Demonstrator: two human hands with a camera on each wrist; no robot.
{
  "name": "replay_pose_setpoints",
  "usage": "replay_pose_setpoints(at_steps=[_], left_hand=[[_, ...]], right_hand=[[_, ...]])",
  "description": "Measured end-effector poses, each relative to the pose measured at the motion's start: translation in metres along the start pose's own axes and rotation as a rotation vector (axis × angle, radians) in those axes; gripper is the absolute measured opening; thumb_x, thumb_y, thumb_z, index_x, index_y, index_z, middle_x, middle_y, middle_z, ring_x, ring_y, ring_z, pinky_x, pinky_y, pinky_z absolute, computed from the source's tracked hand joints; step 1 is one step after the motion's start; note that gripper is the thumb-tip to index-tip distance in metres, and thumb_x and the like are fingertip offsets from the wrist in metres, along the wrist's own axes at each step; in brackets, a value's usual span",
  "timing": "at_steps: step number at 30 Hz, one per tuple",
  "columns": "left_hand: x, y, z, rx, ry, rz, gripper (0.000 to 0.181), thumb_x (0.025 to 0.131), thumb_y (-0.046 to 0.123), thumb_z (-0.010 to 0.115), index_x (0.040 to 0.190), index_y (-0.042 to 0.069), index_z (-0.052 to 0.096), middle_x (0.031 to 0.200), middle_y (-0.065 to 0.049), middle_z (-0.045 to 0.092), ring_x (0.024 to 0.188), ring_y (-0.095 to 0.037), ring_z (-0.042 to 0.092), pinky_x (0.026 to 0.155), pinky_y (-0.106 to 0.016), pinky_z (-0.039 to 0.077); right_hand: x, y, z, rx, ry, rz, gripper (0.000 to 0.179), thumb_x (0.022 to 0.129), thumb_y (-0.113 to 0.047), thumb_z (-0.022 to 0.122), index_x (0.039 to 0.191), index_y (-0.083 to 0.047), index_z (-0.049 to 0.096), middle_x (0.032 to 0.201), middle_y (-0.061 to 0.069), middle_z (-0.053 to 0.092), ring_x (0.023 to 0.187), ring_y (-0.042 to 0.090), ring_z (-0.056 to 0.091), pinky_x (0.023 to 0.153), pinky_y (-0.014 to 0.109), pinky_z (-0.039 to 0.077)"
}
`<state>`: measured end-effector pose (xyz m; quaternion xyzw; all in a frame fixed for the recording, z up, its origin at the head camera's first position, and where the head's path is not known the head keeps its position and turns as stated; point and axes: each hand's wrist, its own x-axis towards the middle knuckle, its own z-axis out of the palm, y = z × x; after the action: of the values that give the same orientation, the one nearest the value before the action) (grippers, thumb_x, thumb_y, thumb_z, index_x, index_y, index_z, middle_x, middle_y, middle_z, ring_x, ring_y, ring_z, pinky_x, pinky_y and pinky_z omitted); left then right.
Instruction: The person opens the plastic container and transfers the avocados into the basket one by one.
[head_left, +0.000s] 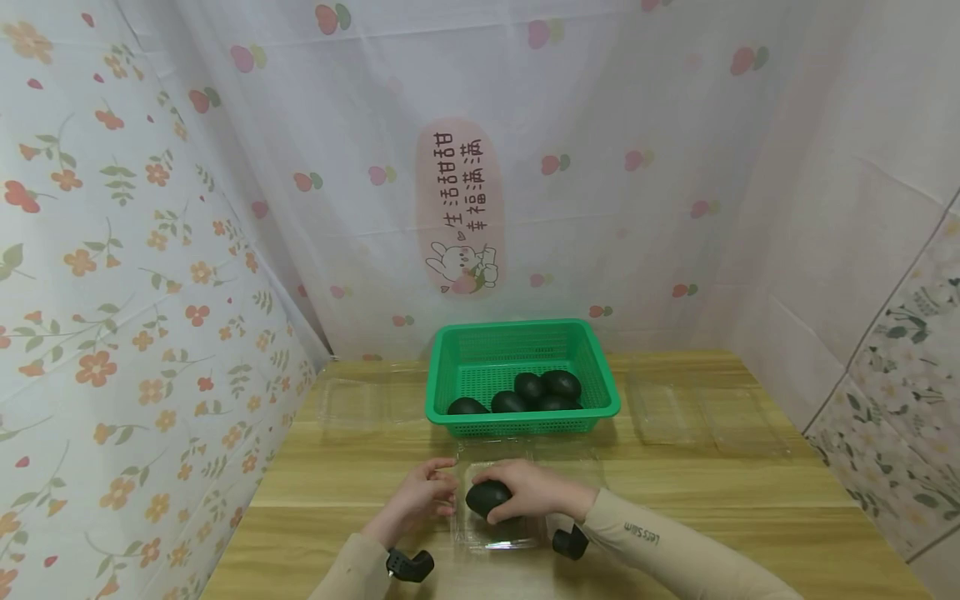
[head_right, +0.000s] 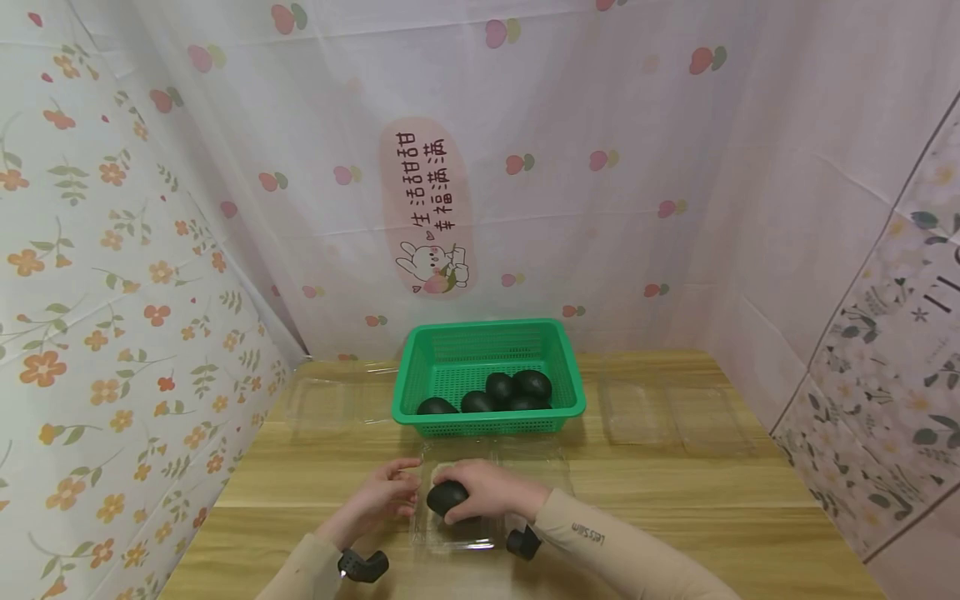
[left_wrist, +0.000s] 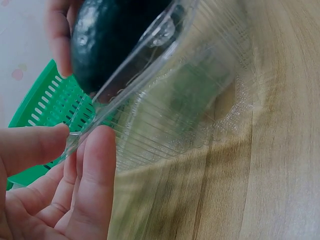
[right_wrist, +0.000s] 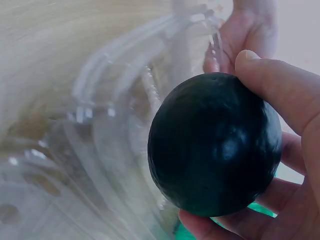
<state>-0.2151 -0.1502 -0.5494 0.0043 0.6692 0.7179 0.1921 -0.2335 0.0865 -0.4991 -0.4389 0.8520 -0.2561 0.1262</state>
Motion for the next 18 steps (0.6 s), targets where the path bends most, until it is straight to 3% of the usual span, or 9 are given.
replay_pose_setpoints(at_steps=[8, 18], left_hand=[[-0.001, 0.002, 0.003, -0.001, 0.01, 0.006, 0.05, 0.094, 0.0, 0.055, 0.138, -0.011, 0.035, 0.099, -0.013, 0.057, 0.075, -0.015, 0.058, 0.06, -0.026, 0.054], [0.0, 0.0, 0.001, -0.006, 0.009, 0.001, 0.05, 0.093, -0.001, 0.055, 0.137, -0.011, 0.036, 0.098, -0.013, 0.058, 0.073, -0.015, 0.058, 0.059, -0.025, 0.054]], right_hand=[[-0.001, -0.001, -0.012, -0.023, 0.02, 0.007, 0.054, 0.082, -0.032, 0.077, 0.13, -0.013, 0.06, 0.121, 0.003, 0.062, 0.102, 0.011, 0.057, 0.08, 0.025, 0.048], [-0.001, 0.003, -0.02, -0.041, 0.041, 0.016, 0.054, 0.083, -0.036, 0.076, 0.129, -0.013, 0.061, 0.121, -0.001, 0.062, 0.102, 0.01, 0.056, 0.08, 0.027, 0.049]])
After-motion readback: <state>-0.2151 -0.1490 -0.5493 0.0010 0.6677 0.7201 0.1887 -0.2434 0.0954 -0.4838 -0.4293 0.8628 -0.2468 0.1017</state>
